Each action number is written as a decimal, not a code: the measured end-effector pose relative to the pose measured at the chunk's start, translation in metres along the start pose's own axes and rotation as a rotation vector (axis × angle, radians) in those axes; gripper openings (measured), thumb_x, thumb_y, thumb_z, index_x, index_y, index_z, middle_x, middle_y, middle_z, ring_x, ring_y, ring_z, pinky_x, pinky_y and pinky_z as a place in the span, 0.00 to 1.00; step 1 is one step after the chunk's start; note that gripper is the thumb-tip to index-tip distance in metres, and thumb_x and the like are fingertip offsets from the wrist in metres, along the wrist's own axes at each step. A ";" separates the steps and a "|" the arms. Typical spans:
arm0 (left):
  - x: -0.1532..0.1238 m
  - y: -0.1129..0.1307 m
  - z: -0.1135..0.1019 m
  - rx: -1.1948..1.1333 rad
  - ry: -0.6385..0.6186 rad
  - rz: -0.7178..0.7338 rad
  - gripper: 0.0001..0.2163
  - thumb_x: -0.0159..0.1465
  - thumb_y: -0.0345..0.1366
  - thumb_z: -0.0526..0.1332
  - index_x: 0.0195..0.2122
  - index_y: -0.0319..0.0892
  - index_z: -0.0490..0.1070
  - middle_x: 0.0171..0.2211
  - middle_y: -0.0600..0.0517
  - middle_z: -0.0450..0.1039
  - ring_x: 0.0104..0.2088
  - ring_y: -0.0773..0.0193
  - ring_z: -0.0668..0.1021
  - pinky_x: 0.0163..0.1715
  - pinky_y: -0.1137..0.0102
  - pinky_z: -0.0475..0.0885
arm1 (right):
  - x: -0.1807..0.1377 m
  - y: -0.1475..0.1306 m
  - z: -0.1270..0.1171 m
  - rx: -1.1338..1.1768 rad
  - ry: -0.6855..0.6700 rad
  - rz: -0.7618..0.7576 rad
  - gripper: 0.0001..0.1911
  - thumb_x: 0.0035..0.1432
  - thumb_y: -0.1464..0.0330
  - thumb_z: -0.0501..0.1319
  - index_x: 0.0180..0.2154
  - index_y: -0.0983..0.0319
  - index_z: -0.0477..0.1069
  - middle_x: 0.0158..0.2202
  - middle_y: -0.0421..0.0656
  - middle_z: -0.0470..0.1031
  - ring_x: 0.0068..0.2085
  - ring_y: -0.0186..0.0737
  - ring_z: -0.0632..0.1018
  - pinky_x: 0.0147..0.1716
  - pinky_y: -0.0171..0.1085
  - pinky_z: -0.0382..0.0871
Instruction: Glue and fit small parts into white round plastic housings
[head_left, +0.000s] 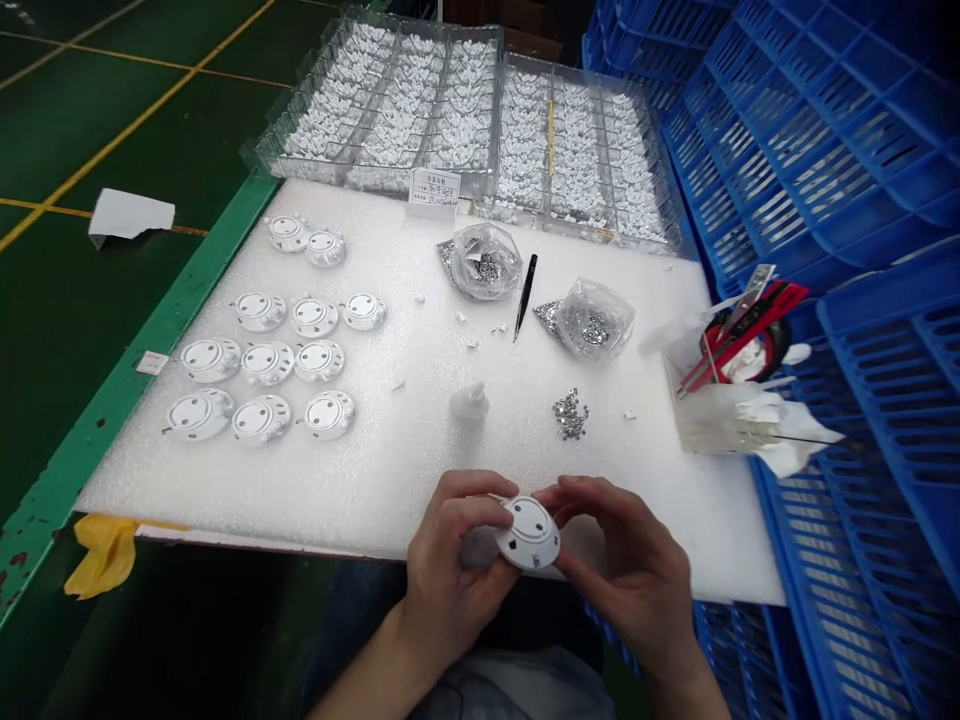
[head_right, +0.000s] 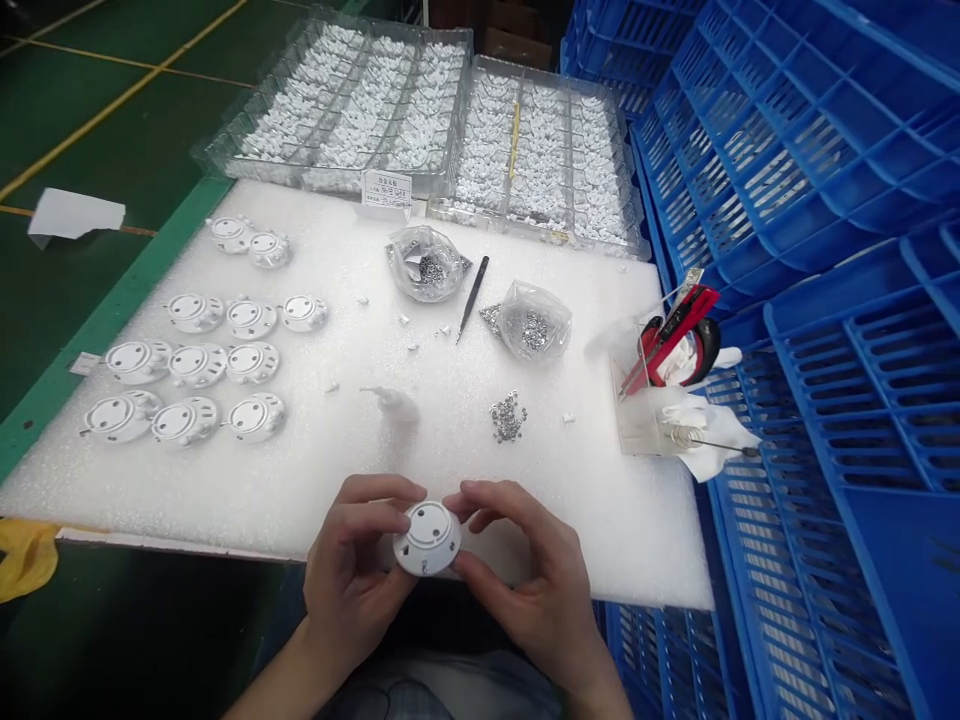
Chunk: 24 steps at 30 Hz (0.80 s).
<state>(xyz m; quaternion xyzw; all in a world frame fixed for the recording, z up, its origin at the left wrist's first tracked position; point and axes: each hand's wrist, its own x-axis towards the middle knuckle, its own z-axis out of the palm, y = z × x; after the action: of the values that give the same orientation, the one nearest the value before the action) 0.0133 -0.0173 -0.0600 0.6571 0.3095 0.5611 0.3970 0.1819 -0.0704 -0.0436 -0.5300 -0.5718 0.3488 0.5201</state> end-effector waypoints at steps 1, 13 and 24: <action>0.000 0.000 0.000 0.000 0.000 0.005 0.10 0.67 0.29 0.70 0.44 0.44 0.70 0.42 0.48 0.76 0.40 0.64 0.82 0.37 0.74 0.80 | 0.000 0.000 0.001 0.013 0.010 -0.002 0.26 0.66 0.70 0.69 0.62 0.48 0.70 0.48 0.38 0.84 0.42 0.33 0.82 0.47 0.32 0.79; 0.000 0.002 0.002 0.037 -0.041 -0.021 0.08 0.68 0.29 0.68 0.46 0.43 0.71 0.41 0.48 0.79 0.38 0.63 0.82 0.38 0.72 0.81 | 0.002 0.002 0.005 -0.035 0.077 -0.027 0.18 0.65 0.74 0.67 0.54 0.53 0.76 0.41 0.41 0.80 0.41 0.38 0.79 0.41 0.37 0.77; 0.004 0.002 -0.002 -0.067 -0.143 -0.089 0.08 0.69 0.29 0.67 0.48 0.44 0.75 0.45 0.45 0.83 0.42 0.61 0.85 0.43 0.71 0.82 | 0.000 0.001 0.009 -0.067 0.159 -0.097 0.17 0.63 0.76 0.66 0.51 0.53 0.76 0.38 0.43 0.77 0.40 0.42 0.78 0.37 0.40 0.76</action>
<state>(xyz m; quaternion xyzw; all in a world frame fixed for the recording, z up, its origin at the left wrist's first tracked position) 0.0117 -0.0147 -0.0558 0.6674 0.2901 0.5046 0.4646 0.1736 -0.0685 -0.0468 -0.5448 -0.5651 0.2609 0.5620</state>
